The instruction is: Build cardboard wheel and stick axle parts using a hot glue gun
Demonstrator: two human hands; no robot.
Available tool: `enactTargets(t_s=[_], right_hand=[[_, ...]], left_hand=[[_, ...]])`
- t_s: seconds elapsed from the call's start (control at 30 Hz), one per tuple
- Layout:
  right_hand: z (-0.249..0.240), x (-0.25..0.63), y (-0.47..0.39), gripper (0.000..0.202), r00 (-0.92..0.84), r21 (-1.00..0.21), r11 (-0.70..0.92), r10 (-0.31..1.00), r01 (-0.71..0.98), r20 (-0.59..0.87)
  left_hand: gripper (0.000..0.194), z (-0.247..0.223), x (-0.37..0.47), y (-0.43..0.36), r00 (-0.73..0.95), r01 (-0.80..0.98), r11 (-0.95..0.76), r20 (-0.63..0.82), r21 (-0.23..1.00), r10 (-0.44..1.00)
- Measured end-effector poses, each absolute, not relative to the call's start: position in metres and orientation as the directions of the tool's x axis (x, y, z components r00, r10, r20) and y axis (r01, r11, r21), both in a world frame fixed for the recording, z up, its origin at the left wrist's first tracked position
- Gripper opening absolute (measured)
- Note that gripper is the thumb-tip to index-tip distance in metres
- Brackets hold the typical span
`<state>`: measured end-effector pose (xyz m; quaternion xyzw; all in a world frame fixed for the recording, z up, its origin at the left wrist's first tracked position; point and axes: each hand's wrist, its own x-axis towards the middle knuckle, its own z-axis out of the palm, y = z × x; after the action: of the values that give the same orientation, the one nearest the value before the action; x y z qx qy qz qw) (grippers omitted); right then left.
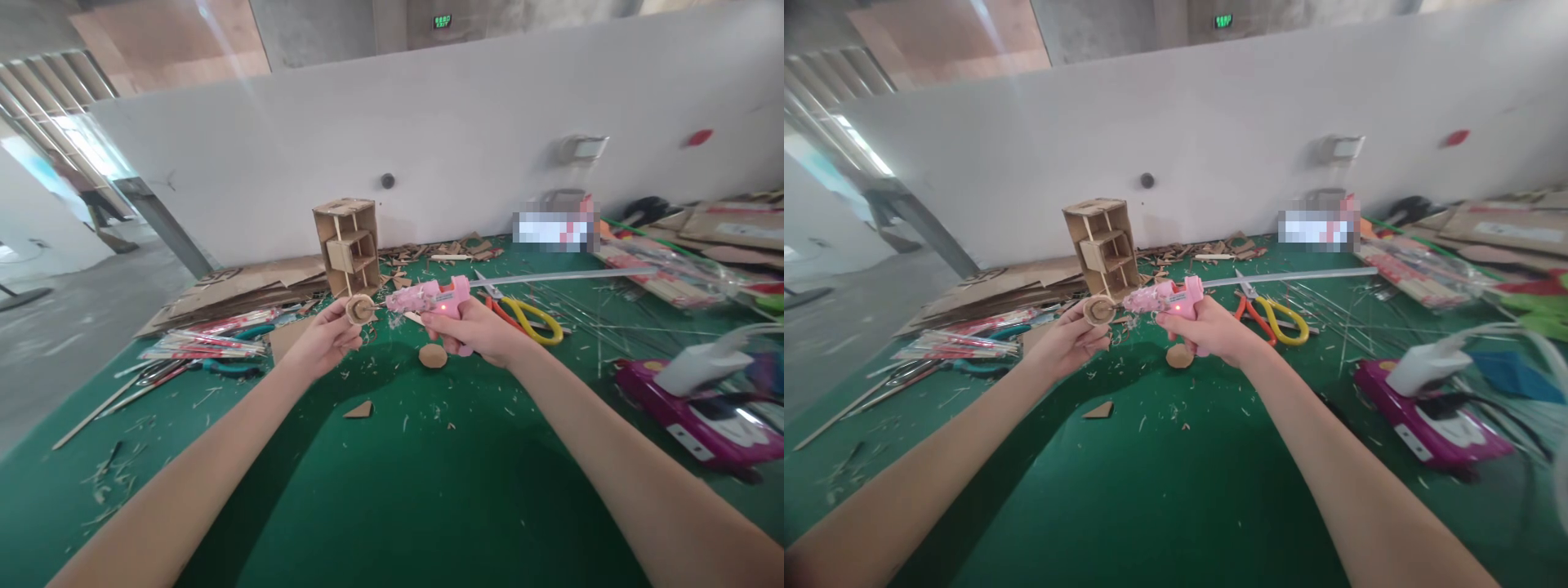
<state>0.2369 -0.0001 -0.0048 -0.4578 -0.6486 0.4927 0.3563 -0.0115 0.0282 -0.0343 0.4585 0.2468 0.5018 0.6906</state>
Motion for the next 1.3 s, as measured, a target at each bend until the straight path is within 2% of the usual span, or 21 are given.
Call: enactTargets(t_s=[0.27,0.47,0.83,1.3], right_hand=[[-0.004,0.232,-0.003,0.036,-0.284,-0.956,0.113,0.958,0.27,0.033],[-0.008,0.23,-0.001,0.036,-0.24,-0.955,0.126,0.969,0.268,0.06],[-0.01,0.224,-0.002,0.035,-0.211,-0.943,0.15,0.974,0.296,0.089],[-0.018,0.222,-0.002,0.036,-0.236,-0.948,0.196,0.962,0.25,0.137]], left_hand=[[0.018,-0.028,-0.004,0.024,0.329,-0.501,0.083,0.101,0.861,0.939],[0.013,-0.026,0.001,0.022,0.278,-0.549,0.082,0.089,0.832,0.956],[0.016,-0.027,0.007,0.021,0.21,-0.625,0.067,0.085,0.778,0.974],[0.02,-0.026,0.009,0.022,0.14,-0.602,0.035,0.062,0.798,0.988]])
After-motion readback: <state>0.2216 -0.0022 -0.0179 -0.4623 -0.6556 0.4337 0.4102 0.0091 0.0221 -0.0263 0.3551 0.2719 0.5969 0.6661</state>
